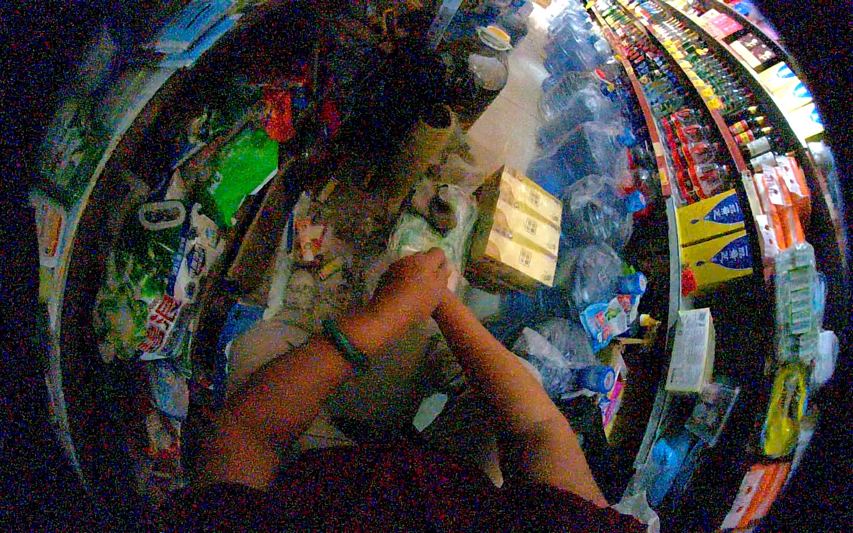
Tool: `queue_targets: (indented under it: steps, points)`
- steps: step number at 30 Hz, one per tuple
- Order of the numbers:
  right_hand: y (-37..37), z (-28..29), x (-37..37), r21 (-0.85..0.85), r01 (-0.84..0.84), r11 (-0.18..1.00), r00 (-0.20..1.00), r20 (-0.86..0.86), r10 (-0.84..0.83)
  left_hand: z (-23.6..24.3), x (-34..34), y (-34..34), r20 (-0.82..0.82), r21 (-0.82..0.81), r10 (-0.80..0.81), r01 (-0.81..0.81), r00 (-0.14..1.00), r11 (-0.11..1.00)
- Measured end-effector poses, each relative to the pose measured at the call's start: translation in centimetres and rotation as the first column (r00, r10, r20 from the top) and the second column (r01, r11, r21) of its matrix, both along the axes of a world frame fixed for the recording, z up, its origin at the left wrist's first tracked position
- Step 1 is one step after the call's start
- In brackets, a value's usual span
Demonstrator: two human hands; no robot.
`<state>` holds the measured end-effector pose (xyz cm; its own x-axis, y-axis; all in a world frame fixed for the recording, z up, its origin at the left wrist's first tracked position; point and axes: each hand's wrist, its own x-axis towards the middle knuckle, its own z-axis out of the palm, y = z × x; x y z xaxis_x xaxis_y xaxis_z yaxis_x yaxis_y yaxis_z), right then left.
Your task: The person sits on the floor in a cluttered storage area and repeatedly picks up small white packets, stamps them with a red hand stamp, and places them into a plastic bag. The person also handles a blue box and other items on the floor.
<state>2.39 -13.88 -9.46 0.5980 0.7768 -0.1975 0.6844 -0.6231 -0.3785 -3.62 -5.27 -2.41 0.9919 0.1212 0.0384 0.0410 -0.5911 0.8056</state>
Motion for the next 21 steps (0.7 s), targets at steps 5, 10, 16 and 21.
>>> queue_targets:
  steps: [5, 10, 16, 21]
  points:
    - [0.9, -0.9, -0.3, 0.006, -0.005, 1.000, 1.000, -0.020, 0.005, 0.0, -0.5, -0.3, 0.098, 0.024, -0.001, -0.001, 0.995, 1.000]
    - [-0.4, -0.2, -0.3, -0.010, 0.053, 0.999, 0.999, -0.008, -0.053, 1.5, -0.5, -1.1, 0.135, -0.092, 0.012, 0.001, 0.991, 0.996]
    - [0.9, -1.1, -0.2, 0.000, 0.030, 1.000, 0.999, -0.031, -0.030, 0.8, -0.3, -0.1, 0.156, -0.131, 0.077, -0.057, 0.985, 0.990]
    - [1.6, -1.2, 0.2, -0.001, 0.023, 1.000, 0.999, -0.048, -0.023, -0.2, 0.0, -0.9, 0.240, -0.109, 0.099, -0.074, 0.966, 0.991]
